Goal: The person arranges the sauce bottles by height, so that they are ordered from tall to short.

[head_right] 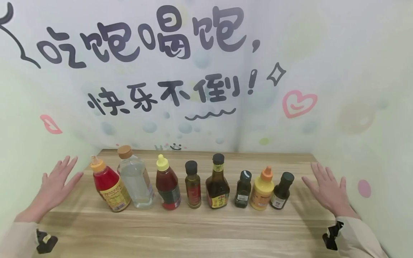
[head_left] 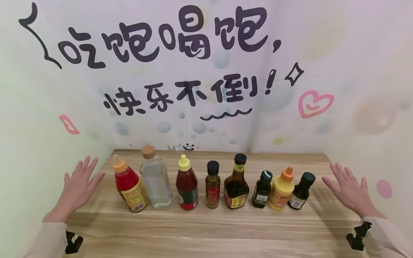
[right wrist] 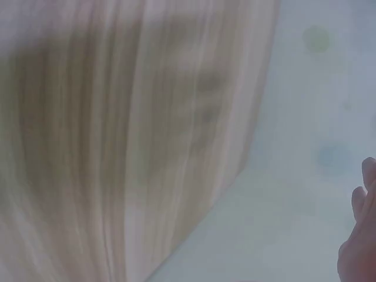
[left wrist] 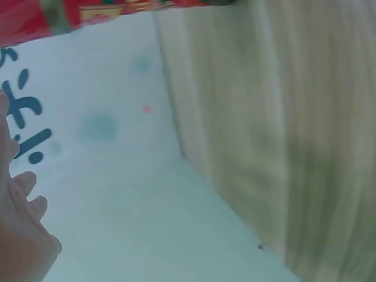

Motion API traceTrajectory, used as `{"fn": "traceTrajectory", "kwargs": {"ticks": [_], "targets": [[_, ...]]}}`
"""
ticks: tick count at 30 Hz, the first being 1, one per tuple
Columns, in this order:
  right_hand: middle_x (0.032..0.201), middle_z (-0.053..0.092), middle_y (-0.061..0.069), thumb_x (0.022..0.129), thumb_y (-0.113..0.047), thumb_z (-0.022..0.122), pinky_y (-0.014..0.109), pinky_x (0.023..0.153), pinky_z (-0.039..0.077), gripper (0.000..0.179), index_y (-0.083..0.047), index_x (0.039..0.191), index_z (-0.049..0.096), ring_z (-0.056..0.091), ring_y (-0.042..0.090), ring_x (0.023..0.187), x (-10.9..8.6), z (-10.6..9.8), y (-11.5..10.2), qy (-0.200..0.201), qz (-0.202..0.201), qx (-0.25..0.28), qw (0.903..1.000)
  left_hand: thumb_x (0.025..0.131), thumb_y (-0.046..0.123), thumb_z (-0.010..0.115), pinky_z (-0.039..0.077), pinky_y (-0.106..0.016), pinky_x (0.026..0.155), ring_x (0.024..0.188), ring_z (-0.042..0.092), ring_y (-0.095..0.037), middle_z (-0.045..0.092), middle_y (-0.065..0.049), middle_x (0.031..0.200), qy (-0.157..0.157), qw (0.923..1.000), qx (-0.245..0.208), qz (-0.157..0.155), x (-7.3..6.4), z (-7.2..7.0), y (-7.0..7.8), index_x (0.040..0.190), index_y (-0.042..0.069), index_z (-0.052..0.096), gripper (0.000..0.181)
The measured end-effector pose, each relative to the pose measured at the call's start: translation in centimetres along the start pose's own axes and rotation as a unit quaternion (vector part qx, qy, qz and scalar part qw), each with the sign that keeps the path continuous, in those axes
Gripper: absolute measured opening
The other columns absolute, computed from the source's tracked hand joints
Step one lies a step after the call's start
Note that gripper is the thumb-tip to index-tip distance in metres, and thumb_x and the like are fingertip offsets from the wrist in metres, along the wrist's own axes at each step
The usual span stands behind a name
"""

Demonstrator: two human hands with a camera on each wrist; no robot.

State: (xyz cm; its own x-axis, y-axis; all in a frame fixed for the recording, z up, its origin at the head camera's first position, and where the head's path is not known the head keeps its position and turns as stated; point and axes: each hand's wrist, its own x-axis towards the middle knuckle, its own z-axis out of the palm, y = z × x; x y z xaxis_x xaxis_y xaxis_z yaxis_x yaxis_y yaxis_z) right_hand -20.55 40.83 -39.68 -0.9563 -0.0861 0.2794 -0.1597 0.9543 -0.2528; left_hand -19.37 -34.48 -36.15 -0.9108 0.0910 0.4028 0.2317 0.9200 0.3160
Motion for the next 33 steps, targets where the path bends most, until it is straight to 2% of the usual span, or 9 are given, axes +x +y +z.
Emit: {"fn": "traceTrajectory", "kwargs": {"ticks": [8,14,20,24,30,33], "targets": [[0.144,0.007,0.021,0.092,-0.037,0.041,0.061,0.089,-0.022,0.067,-0.014,0.143,0.003,-0.007,0.034,0.131,0.6,-1.9,-1.4,0.024,-0.02,0.0,0.9995,0.093,0.029,0.041,-0.008,-0.068,0.091,0.131,0.002,-0.037,0.011,-0.025,0.142,0.038,0.9983,-0.038,0.023,0.2,-1.0,1.1,0.141,0.005,0.016,0.059],[0.144,0.011,0.019,0.093,-0.033,0.041,0.057,0.092,-0.022,0.063,-0.016,0.143,0.007,-0.003,0.03,0.133,1.3,-3.4,-3.0,0.055,-0.045,0.011,0.9974,0.093,0.027,0.043,-0.008,-0.066,0.092,0.131,0.003,-0.038,0.011,-0.024,0.143,0.05,0.9963,-0.062,0.034,0.2,-1.6,1.9,0.141,0.005,0.015,0.06],[0.145,0.013,0.018,0.093,-0.031,0.043,0.056,0.094,-0.02,0.062,-0.014,0.143,0.01,0.001,0.029,0.133,1.9,-4.8,-4.9,0.077,-0.072,0.017,0.9943,0.091,0.024,0.047,-0.01,-0.063,0.095,0.131,0.002,-0.038,0.009,-0.022,0.144,0.044,0.9926,-0.102,0.049,0.2,-2.6,2.6,0.141,0.006,0.014,0.063],[0.145,0.016,0.016,0.09,-0.03,0.048,0.055,0.096,-0.019,0.065,-0.015,0.143,0.013,0.005,0.028,0.133,2.4,-5.3,-6.2,0.084,-0.09,0.022,0.9922,0.089,0.02,0.05,-0.007,-0.062,0.096,0.131,0.003,-0.037,0.009,-0.02,0.145,0.042,0.9889,-0.129,0.062,0.3,-3.2,3.1,0.142,0.007,0.014,0.065],[0.143,0.02,0.017,0.088,-0.03,0.053,0.054,0.097,-0.017,0.068,-0.014,0.142,0.016,0.007,0.027,0.133,3.4,-6.2,-8.4,0.084,-0.115,0.038,0.9891,0.086,0.022,0.054,0.006,-0.065,0.095,0.132,0.005,-0.034,0.008,-0.01,0.147,0.023,0.9869,-0.152,0.049,0.4,-3.7,4.4,0.143,0.021,0.013,0.07],[0.143,0.02,0.017,0.088,-0.029,0.054,0.055,0.098,-0.014,0.067,-0.014,0.142,0.018,0.007,0.029,0.133,3.9,-6.6,-9.5,0.084,-0.132,0.042,0.9868,0.084,0.023,0.057,0.01,-0.067,0.092,0.132,0.007,-0.034,0.01,-0.009,0.147,0.015,0.9867,-0.156,0.044,0.6,-4.0,5.1,0.143,0.027,0.011,0.074]]}}
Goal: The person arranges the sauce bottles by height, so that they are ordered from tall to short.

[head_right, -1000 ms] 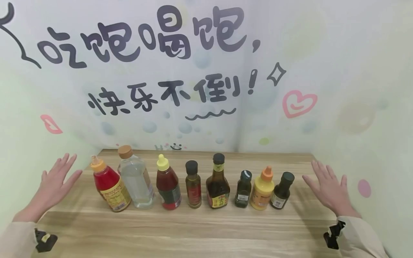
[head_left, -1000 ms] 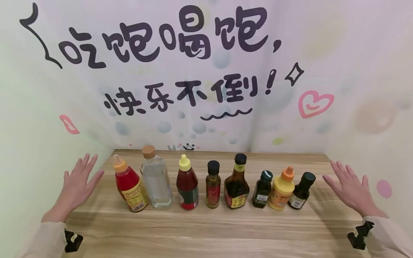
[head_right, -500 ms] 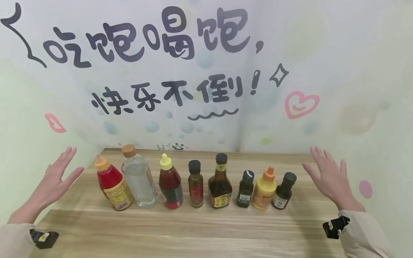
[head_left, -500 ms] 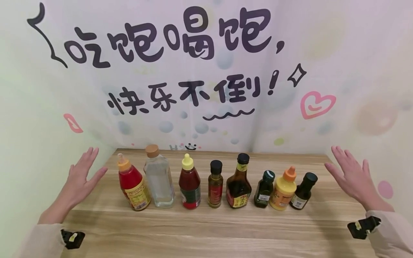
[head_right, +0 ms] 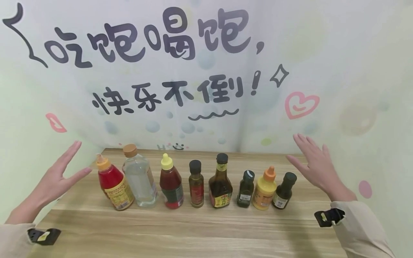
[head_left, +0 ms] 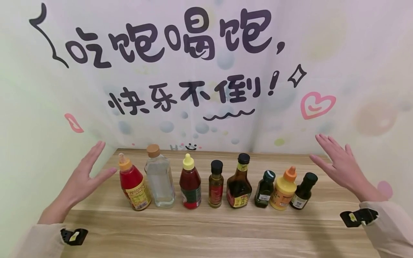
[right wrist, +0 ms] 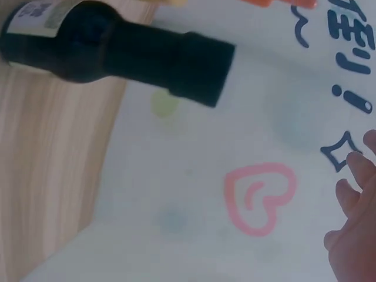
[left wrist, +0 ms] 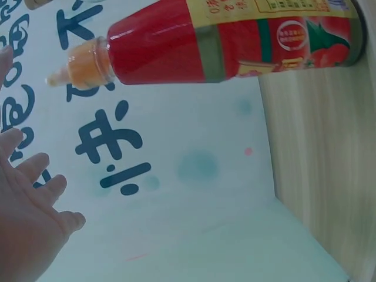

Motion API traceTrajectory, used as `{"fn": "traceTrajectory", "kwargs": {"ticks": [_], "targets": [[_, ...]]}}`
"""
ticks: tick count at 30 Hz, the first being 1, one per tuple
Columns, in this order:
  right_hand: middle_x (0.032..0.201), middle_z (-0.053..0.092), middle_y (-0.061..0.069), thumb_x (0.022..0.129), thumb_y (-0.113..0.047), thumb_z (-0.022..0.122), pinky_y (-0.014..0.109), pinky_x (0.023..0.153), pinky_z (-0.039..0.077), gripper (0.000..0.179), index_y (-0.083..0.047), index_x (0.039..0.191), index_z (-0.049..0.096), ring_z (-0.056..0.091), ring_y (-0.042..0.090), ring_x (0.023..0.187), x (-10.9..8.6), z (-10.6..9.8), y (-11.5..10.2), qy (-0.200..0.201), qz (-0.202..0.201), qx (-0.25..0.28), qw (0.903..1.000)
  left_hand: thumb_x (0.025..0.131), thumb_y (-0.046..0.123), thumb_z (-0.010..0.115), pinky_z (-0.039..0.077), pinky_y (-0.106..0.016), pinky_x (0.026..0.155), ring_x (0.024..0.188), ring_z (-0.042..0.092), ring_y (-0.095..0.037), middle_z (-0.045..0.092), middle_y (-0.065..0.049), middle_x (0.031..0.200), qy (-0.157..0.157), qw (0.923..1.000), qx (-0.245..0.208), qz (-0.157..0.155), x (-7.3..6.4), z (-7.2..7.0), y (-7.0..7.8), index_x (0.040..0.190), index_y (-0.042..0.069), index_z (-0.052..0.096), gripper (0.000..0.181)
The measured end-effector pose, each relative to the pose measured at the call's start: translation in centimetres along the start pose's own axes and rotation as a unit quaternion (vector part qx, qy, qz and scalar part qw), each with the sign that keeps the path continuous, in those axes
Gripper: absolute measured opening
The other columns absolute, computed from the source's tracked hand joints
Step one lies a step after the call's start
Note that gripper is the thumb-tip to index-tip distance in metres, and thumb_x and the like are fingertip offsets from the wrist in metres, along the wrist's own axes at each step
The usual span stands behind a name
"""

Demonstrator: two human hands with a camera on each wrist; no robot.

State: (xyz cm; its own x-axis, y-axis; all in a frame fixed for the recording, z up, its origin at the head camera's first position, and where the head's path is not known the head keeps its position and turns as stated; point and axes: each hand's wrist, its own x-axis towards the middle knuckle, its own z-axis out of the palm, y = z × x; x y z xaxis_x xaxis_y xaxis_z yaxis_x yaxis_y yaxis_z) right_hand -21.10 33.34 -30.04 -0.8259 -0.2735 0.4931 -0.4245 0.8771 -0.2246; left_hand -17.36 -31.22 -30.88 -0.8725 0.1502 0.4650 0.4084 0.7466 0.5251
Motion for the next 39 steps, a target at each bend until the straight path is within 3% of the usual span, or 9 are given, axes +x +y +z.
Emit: {"fn": "traceTrajectory", "kwargs": {"ticks": [13,19,25,29,36,39], "targets": [[0.144,0.02,0.014,0.084,-0.03,0.059,0.055,0.102,0.002,0.071,-0.016,0.142,0.021,0.014,0.032,0.131,3.4,-1.1,-4.7,-0.014,-0.047,0.029,0.9984,0.08,0.029,0.063,0.019,-0.067,0.089,0.132,0.013,-0.031,0.013,0.0,0.147,-0.032,0.9985,-0.022,-0.038,1.2,0.0,2.5,0.138,0.043,0.012,0.079],[0.147,0.015,0.005,0.083,-0.034,0.061,0.064,0.092,0.019,0.074,-0.025,0.142,0.018,0.016,0.032,0.13,4.9,-1.3,-7.3,-0.048,-0.044,0.045,0.9969,0.081,0.028,0.063,0.02,-0.068,0.086,0.13,0.016,-0.035,0.017,-0.004,0.146,-0.037,0.9986,-0.031,-0.021,1.9,-0.1,3.6,0.139,0.039,0.015,0.075],[0.146,0.017,0.004,0.082,-0.036,0.061,0.061,0.094,0.022,0.074,-0.024,0.142,0.02,0.019,0.03,0.13,6.8,-1.2,-10.0,-0.058,-0.073,0.047,0.9945,0.083,0.026,0.061,0.021,-0.066,0.089,0.129,0.019,-0.036,0.022,-0.007,0.144,-0.024,0.999,-0.035,-0.01,2.6,-0.5,4.7,0.139,0.035,0.021,0.069],[0.144,0.022,0.005,0.081,-0.034,0.063,0.055,0.096,0.026,0.072,-0.018,0.14,0.026,0.023,0.028,0.129,7.9,-0.6,-11.7,-0.045,-0.108,0.056,0.9915,0.083,0.024,0.062,0.024,-0.06,0.093,0.128,0.023,-0.032,0.026,-0.008,0.143,-0.01,0.9991,-0.04,-0.01,2.9,-0.7,5.1,0.139,0.031,0.027,0.066],[0.138,0.034,0.009,0.08,-0.024,0.066,0.049,0.097,0.029,0.062,-0.01,0.133,0.039,0.032,0.028,0.125,9.6,0.9,-14.4,0.015,-0.167,0.094,0.9813,0.085,0.018,0.06,0.028,-0.058,0.092,0.124,0.028,-0.033,0.031,-0.01,0.14,0.017,0.9962,-0.085,-0.005,3.7,-0.6,5.5,0.138,0.02,0.031,0.061],[0.136,0.037,0.009,0.081,-0.023,0.064,0.046,0.098,0.029,0.057,-0.009,0.132,0.041,0.033,0.026,0.124,10.4,1.5,-15.5,0.025,-0.184,0.115,0.9758,0.086,0.02,0.057,0.028,-0.056,0.093,0.124,0.029,-0.033,0.031,-0.01,0.14,0.024,0.9946,-0.099,-0.021,3.9,-0.6,5.5,0.138,0.02,0.032,0.058]]}}
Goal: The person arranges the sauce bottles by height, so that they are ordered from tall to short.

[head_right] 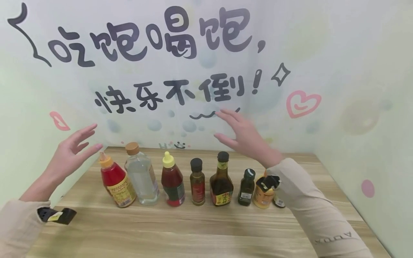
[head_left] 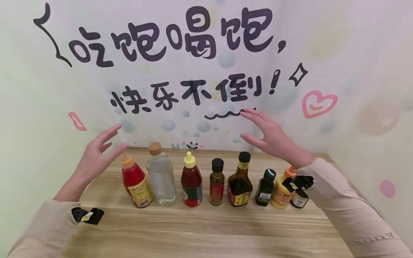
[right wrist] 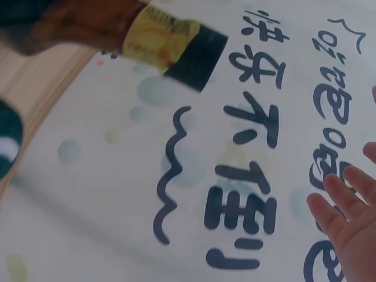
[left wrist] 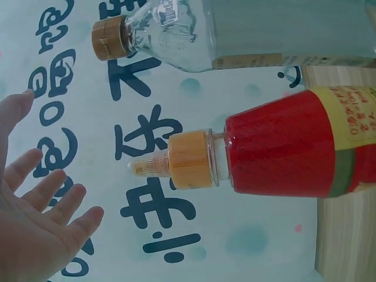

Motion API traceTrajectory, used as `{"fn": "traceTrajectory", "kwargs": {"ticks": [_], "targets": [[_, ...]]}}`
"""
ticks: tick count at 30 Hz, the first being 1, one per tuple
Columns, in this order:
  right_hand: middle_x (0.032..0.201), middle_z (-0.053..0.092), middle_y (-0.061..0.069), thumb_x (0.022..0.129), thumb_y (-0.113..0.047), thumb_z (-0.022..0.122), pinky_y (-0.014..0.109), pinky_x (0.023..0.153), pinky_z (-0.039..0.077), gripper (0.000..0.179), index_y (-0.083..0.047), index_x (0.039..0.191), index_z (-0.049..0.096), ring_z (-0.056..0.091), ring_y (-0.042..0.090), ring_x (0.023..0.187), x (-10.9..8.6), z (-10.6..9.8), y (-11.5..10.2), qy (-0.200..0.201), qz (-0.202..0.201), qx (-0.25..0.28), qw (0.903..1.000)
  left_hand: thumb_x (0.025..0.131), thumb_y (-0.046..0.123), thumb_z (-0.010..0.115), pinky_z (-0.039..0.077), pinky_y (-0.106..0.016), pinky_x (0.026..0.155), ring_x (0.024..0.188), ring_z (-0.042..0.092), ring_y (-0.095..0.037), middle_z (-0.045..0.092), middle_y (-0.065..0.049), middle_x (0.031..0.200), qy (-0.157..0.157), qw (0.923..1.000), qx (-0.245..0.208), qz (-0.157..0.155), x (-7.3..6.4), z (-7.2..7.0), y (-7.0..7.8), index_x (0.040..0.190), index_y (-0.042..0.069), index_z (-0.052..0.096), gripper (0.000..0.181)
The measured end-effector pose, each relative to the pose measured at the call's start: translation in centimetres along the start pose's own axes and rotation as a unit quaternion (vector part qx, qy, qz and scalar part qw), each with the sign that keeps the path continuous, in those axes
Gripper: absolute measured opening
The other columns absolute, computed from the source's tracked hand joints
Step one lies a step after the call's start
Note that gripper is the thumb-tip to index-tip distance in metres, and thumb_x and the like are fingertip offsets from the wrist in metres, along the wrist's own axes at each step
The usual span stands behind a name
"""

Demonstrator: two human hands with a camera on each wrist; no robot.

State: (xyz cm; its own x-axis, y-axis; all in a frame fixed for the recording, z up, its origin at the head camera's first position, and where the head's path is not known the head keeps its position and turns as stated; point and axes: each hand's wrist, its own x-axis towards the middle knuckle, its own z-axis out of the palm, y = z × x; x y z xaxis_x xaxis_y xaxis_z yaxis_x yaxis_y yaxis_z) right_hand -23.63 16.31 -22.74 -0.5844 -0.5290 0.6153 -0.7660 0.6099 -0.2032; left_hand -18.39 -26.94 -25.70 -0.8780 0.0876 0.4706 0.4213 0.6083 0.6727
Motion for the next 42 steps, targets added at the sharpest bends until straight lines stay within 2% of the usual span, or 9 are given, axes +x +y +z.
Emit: {"fn": "traceTrajectory", "kwargs": {"ticks": [4,7,10,15,18,22,25,34,42], "targets": [[0.133,0.041,0.009,0.082,-0.02,0.063,0.042,0.094,0.036,0.053,-0.007,0.13,0.044,0.038,0.024,0.121,1.3,1.2,-0.8,0.012,-0.026,0.027,0.9992,0.087,0.025,0.056,0.029,-0.052,0.095,0.124,0.031,-0.029,0.032,-0.007,0.14,0.011,0.9996,-0.005,-0.026,0.4,0.0,-0.1,0.137,0.021,0.033,0.055],[0.13,0.045,0.01,0.082,-0.017,0.062,0.038,0.088,0.042,0.05,-0.004,0.128,0.045,0.043,0.021,0.116,2.3,2.2,-1.4,0.02,-0.045,0.059,0.9971,0.087,0.026,0.056,0.03,-0.05,0.095,0.125,0.032,-0.025,0.032,-0.007,0.14,0.02,0.9992,-0.013,-0.031,0.7,-0.1,-0.2,0.137,0.02,0.034,0.054],[0.126,0.048,0.01,0.083,-0.016,0.061,0.035,0.085,0.044,0.047,-0.003,0.126,0.046,0.048,0.02,0.11,3.2,3.1,-2.1,0.013,-0.047,0.088,0.9949,0.087,0.026,0.055,0.031,-0.047,0.096,0.124,0.034,-0.022,0.034,-0.006,0.139,0.031,0.9987,-0.024,-0.033,0.9,-0.1,-0.1,0.136,0.02,0.035,0.053],[0.125,0.049,0.008,0.086,-0.02,0.058,0.032,0.085,0.045,0.045,-0.005,0.127,0.045,0.05,0.018,0.107,4.4,4.8,-3.5,-0.026,-0.023,0.133,0.9905,0.087,0.026,0.056,0.034,-0.034,0.097,0.123,0.036,-0.02,0.037,-0.006,0.137,0.045,0.9975,-0.037,-0.04,1.3,0.1,-0.4,0.135,0.018,0.037,0.052],[0.126,0.048,0.008,0.087,-0.021,0.057,0.03,0.085,0.045,0.045,-0.005,0.127,0.045,0.05,0.017,0.107,4.9,6.0,-4.3,-0.053,-0.016,0.159,0.9858,0.087,0.025,0.056,0.035,-0.032,0.096,0.122,0.037,-0.021,0.038,-0.008,0.136,0.053,0.9967,-0.045,-0.04,1.5,0.4,-0.9,0.135,0.016,0.037,0.052],[0.127,0.048,0.008,0.087,-0.02,0.056,0.03,0.084,0.045,0.044,-0.005,0.126,0.045,0.051,0.017,0.107,5.4,7.7,-5.4,-0.083,-0.019,0.178,0.9804,0.087,0.025,0.056,0.033,-0.042,0.096,0.122,0.038,-0.024,0.039,-0.009,0.135,0.064,0.9953,-0.054,-0.048,1.7,0.6,-1.5,0.135,0.013,0.037,0.052],[0.127,0.047,0.006,0.087,-0.021,0.056,0.028,0.085,0.045,0.043,-0.005,0.126,0.045,0.051,0.016,0.107,5.9,8.7,-6.3,-0.098,-0.015,0.189,0.977,0.087,0.027,0.056,0.034,-0.042,0.096,0.122,0.038,-0.024,0.04,-0.009,0.135,0.07,0.9942,-0.051,-0.063,1.8,0.7,-1.9,0.134,0.012,0.037,0.053],[0.127,0.047,0.005,0.087,-0.019,0.057,0.023,0.084,0.044,0.042,-0.006,0.125,0.046,0.052,0.013,0.106,7.6,11.4,-8.3,-0.104,-0.002,0.244,0.9642,0.089,0.031,0.051,0.034,-0.041,0.096,0.122,0.037,-0.029,0.038,-0.013,0.135,0.064,0.9927,-0.057,-0.085,1.6,1.2,-3.5,0.136,0.012,0.034,0.054],[0.129,0.046,0.005,0.087,-0.018,0.057,0.021,0.085,0.043,0.045,-0.006,0.127,0.043,0.052,0.014,0.107,8.7,13.5,-9.8,-0.122,0.032,0.296,0.947,0.09,0.032,0.049,0.033,-0.047,0.095,0.122,0.035,-0.03,0.038,-0.016,0.135,0.023,0.9941,-0.06,-0.087,1.0,2.1,-4.8,0.136,0.011,0.033,0.053]]}}
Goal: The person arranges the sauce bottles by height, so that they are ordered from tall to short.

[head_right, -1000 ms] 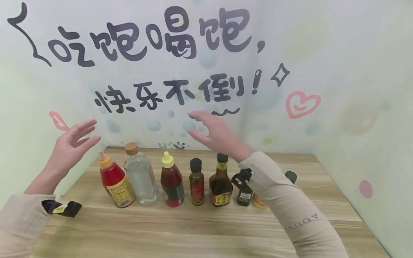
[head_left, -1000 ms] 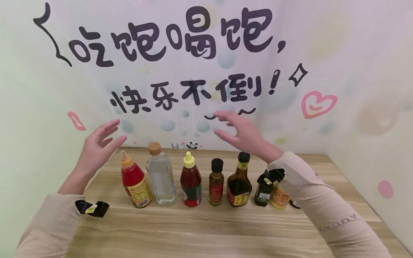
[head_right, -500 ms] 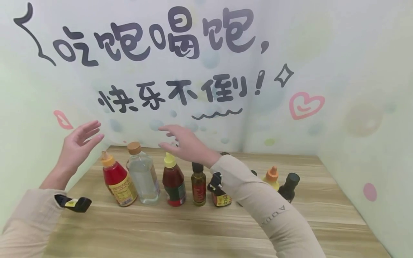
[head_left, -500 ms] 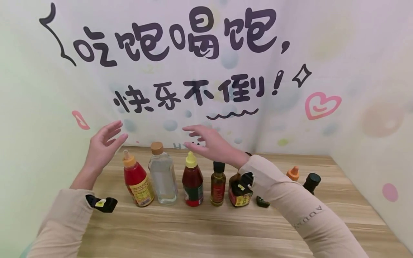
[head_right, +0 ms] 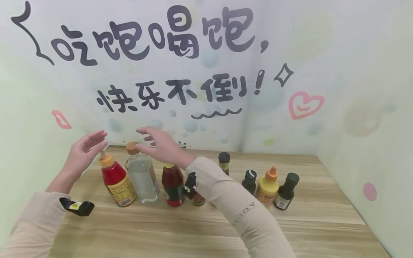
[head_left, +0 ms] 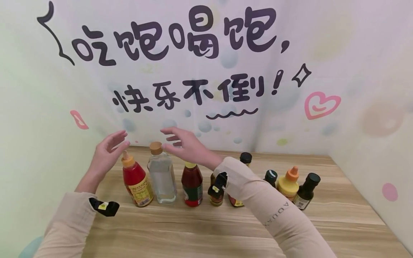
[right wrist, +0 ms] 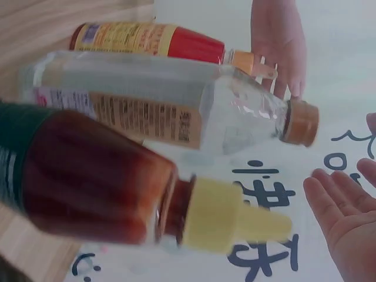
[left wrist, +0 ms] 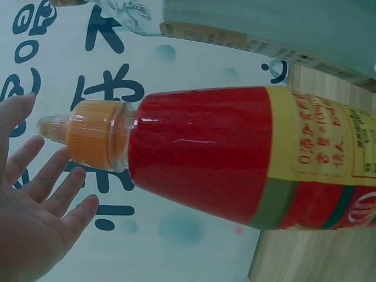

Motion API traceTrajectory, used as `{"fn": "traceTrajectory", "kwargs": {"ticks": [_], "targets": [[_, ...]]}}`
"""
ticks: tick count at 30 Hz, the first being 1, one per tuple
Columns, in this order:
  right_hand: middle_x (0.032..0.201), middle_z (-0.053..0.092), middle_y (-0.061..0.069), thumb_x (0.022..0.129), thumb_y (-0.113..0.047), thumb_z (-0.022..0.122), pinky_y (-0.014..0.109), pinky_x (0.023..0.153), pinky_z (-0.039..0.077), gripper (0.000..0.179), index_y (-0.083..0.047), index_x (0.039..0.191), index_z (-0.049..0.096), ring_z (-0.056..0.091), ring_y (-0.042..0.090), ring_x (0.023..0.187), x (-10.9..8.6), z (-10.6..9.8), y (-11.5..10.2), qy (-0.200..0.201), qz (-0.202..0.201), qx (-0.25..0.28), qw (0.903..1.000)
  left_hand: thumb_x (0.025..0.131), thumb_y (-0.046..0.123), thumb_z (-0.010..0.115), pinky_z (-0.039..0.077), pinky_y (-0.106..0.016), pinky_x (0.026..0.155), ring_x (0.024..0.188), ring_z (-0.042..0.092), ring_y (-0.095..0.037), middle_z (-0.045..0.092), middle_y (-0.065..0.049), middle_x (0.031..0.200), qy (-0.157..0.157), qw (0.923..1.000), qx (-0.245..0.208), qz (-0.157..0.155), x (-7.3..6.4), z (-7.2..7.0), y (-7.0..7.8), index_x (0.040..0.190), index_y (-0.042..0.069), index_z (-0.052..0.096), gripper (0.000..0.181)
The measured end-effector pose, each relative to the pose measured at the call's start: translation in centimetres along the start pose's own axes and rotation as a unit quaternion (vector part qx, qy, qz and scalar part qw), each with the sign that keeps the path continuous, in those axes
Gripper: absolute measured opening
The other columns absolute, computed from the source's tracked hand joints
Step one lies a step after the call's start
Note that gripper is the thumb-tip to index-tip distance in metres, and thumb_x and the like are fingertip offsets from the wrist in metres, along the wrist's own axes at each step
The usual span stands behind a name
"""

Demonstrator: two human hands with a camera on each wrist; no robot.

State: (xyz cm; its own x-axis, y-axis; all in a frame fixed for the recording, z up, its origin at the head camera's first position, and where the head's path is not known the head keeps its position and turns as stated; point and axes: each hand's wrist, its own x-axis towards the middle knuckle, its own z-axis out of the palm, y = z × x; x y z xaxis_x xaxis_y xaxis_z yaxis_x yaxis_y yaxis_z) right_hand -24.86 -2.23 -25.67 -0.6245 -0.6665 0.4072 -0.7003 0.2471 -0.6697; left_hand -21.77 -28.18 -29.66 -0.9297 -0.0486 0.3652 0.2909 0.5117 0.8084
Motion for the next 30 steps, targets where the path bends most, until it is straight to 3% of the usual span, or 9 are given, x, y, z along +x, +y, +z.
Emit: {"fn": "traceTrajectory", "kwargs": {"ticks": [5,17,20,26,30], "targets": [[0.13,0.045,0.006,0.086,-0.019,0.058,0.022,0.083,0.045,0.048,-0.007,0.129,0.041,0.053,0.017,0.107,0.9,1.1,0.1,-0.005,0.038,0.01,0.9992,0.09,0.034,0.048,0.032,-0.049,0.095,0.12,0.036,-0.031,0.037,-0.018,0.134,-0.03,0.9995,-0.004,-0.005,-0.5,0.4,-0.6,0.136,0.01,0.031,0.055],[0.126,0.049,0.006,0.08,-0.017,0.065,0.018,0.08,0.045,0.051,-0.01,0.126,0.044,0.054,0.017,0.106,2.2,3.0,0.3,-0.004,0.084,0.014,0.9964,0.091,0.033,0.048,0.028,-0.057,0.094,0.122,0.032,-0.036,0.035,-0.021,0.135,-0.099,0.9933,-0.051,-0.03,-1.4,0.9,-2.1,0.139,0.014,0.027,0.056],[0.12,0.053,0.006,0.079,-0.014,0.067,0.018,0.079,0.045,0.05,-0.009,0.124,0.046,0.055,0.016,0.102,2.3,3.5,0.6,-0.005,0.093,0.017,0.9955,0.091,0.032,0.048,0.034,-0.051,0.093,0.119,0.039,-0.033,0.037,-0.02,0.134,-0.11,0.9922,-0.049,-0.033,-1.5,1.2,-2.6,0.138,0.013,0.027,0.055],[0.106,0.057,0.004,0.079,-0.014,0.067,0.014,0.075,0.045,0.045,-0.01,0.12,0.05,0.056,0.011,0.092,2.2,4.1,0.8,-0.015,0.091,-0.013,0.9957,0.091,0.03,0.048,0.044,-0.023,0.083,0.112,0.047,-0.024,0.041,-0.019,0.131,-0.127,0.9906,-0.043,-0.031,-1.8,1.6,-3.3,0.135,0.006,0.03,0.053],[0.105,0.057,0.003,0.078,-0.014,0.067,0.013,0.073,0.044,0.044,-0.012,0.119,0.05,0.055,0.01,0.091,2.3,4.3,0.9,-0.014,0.093,-0.026,0.9952,0.089,0.03,0.053,0.044,-0.031,0.085,0.112,0.047,-0.021,0.044,-0.016,0.129,-0.134,0.9892,-0.045,-0.04,-1.9,1.7,-3.6,0.129,0.003,0.04,0.05]]}}
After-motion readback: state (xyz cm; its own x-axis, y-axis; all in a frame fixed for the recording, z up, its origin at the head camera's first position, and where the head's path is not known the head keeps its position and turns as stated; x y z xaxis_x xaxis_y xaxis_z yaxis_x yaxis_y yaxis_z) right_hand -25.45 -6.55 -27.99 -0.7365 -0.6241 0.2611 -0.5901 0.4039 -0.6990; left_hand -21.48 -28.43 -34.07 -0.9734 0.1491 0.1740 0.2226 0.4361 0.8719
